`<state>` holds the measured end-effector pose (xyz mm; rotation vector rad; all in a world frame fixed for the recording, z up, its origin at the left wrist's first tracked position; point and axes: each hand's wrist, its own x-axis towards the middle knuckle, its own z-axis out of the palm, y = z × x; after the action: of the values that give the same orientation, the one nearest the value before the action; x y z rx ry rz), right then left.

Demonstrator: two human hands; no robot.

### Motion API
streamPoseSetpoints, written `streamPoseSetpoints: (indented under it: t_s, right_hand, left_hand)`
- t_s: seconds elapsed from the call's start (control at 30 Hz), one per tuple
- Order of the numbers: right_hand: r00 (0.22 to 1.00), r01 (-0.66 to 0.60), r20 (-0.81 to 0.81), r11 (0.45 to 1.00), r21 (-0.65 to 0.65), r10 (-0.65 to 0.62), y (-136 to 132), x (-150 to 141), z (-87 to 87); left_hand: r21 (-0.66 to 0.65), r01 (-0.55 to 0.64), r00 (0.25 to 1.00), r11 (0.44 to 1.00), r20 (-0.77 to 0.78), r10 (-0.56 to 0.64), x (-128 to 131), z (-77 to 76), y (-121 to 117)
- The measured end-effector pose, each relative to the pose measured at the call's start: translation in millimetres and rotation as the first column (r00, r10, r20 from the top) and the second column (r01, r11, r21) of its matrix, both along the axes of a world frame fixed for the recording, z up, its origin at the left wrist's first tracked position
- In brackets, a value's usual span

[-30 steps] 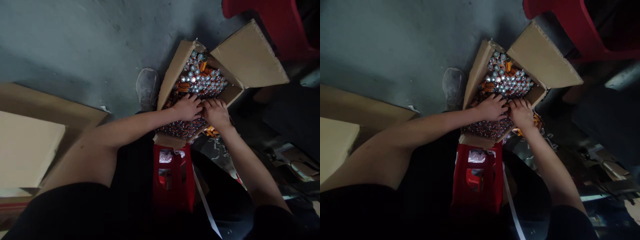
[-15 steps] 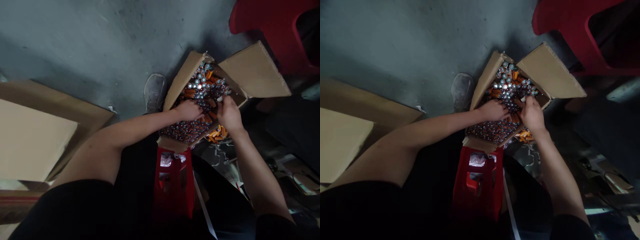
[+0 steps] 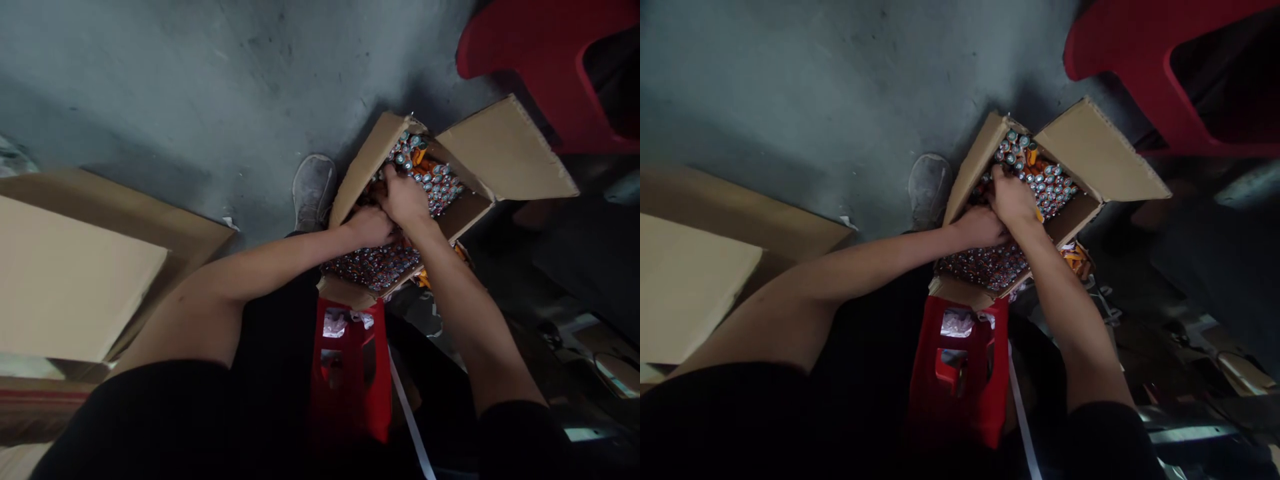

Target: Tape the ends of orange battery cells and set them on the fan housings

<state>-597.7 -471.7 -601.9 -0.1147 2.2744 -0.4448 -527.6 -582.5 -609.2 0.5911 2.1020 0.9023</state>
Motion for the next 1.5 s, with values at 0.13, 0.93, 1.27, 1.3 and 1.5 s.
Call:
streamPoseSetpoints:
  t_s: [0.13, 0.93, 1.27, 1.3, 1.5]
  right_hand:
    - [0.982, 0.156, -0.086, 0.982, -0.107, -0.165, 48.2, -6.4, 29.5]
    - [0.995, -0.042, -0.072, 0.960, 0.277, 0.064, 68.3, 50.3, 27.7]
    - [0.989, 0.128, -0.059, 0.987, -0.100, -0.135, 177.4, 69.9, 128.2]
    - [0.976, 0.200, -0.075, 0.978, -0.059, -0.204, 194.8, 81.4, 135.0]
    - [0.974, 0.214, -0.111, 0.959, 0.188, -0.196, 231.2, 170.1, 74.3]
  left_hand:
    - [-0.130, 0.123, 0.991, 0.984, -0.039, -0.129, -6.7, 11.9, -1.4]
    - [-0.137, 0.236, 0.958, 0.962, -0.133, -0.254, -12.8, 19.1, 5.6]
    - [-0.171, 0.292, 0.955, 0.941, 0.000, -0.296, -21.6, 21.7, 1.1]
    - [-0.177, 0.306, 0.951, 0.936, 0.008, -0.309, -20.8, 23.6, 2.2]
    - [-0.292, 0.272, 0.961, 0.917, 0.035, -0.274, -10.3, 31.5, 5.7]
